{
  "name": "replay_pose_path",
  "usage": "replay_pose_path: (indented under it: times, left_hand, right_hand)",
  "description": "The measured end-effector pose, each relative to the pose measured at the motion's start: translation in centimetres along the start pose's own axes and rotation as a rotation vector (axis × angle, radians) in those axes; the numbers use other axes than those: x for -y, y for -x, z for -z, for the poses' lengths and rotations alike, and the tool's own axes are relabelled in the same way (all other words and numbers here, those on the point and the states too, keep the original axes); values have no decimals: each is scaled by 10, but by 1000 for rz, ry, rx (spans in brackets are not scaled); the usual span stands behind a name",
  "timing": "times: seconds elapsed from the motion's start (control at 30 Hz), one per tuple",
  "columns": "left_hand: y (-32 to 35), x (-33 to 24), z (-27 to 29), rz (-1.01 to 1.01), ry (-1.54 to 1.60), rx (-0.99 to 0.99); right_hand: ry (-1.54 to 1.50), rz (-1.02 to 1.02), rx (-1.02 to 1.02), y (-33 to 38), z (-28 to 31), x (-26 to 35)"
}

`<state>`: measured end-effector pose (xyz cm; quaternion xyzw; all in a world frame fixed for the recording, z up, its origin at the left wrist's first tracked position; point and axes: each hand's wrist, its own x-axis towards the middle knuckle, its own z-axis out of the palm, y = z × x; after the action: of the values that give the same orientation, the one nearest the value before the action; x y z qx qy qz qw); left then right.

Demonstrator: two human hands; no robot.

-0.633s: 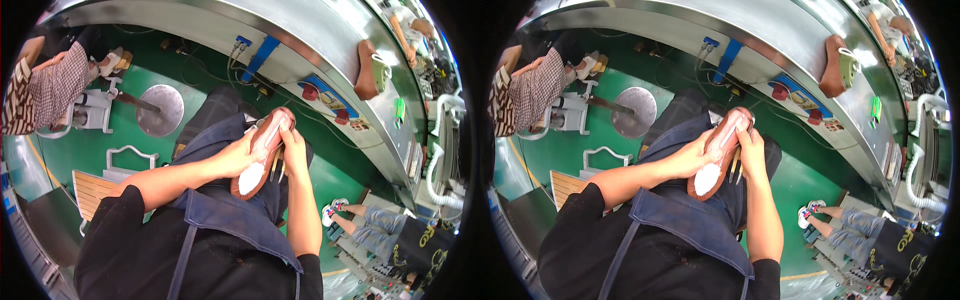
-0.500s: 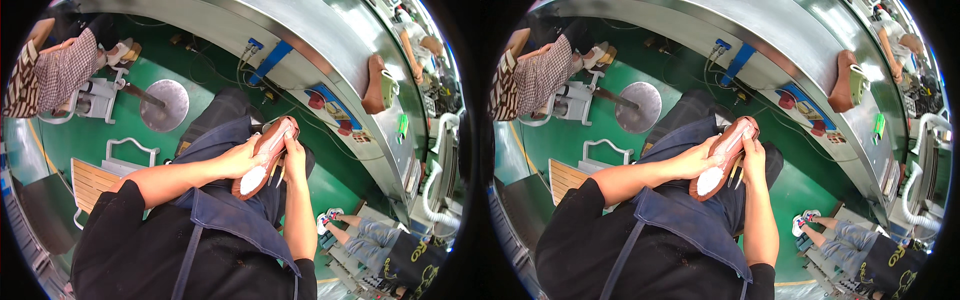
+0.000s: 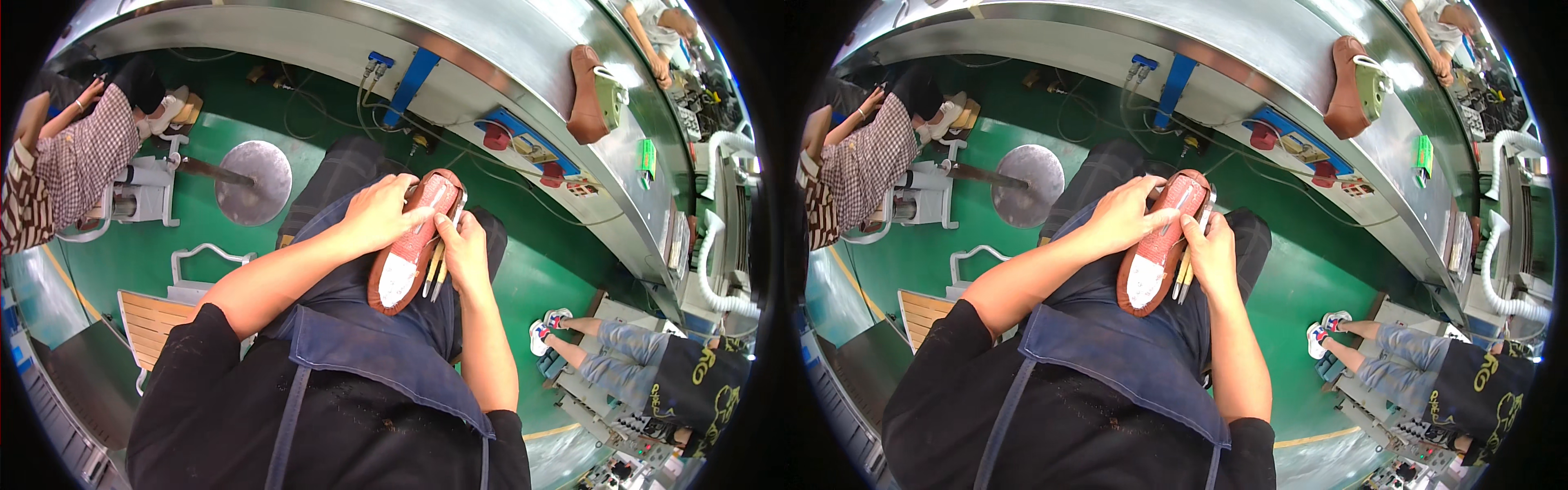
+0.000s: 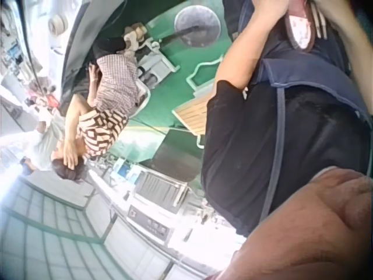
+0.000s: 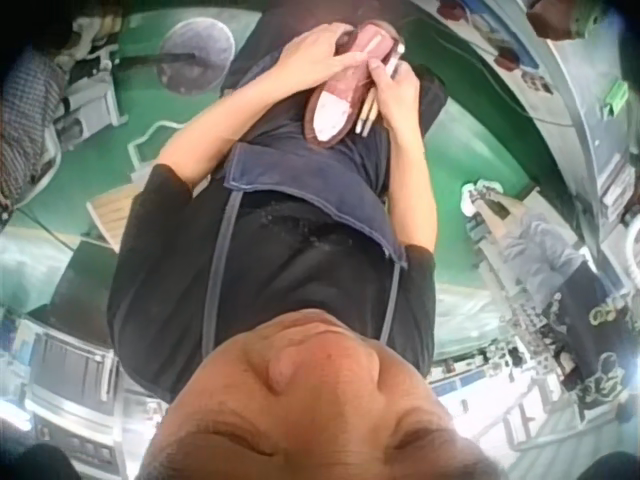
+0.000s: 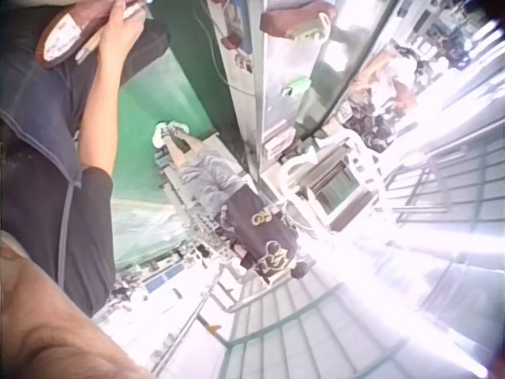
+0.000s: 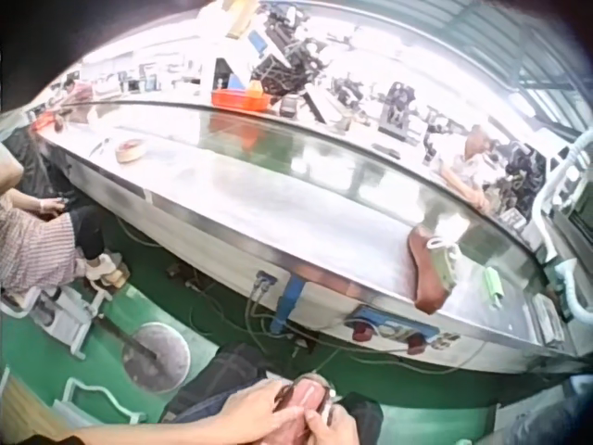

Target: Manually inspect and process shoe components on a lasting line.

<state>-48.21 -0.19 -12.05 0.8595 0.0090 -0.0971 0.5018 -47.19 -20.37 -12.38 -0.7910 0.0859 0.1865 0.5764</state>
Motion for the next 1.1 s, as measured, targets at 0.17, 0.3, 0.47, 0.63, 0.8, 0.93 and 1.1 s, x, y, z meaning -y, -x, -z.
replay_pose_path:
  times: [0.17,0.3,0.47,0.63,0.8,0.93,1.1]
  left_hand:
    - [-7,-5,-6,-50,-113,-33]
    - [-8,5,1,-180,18,-31]
    - [-3,10,-4,-163,85,-82]
    - [40,19,-26,-40,51,-3]
    - [51,10,-27,105,205,-39]
    - [48,24,-14,16,235,-122]
    - [44,41,6,-42,240,-20]
  right_hand:
    - [-341,-141,182,-3,19,-7]
    - [-447,-111,284,-5,23,-8]
    - [-411,-166,249,4,16,-5]
    - [-85,-4,78,31,-1,-12]
    - [-7,-49,60,32,-2,-1]
    - [-160,5,86,38,-13,8]
    - [-236,-15,89,43,-25,-11]
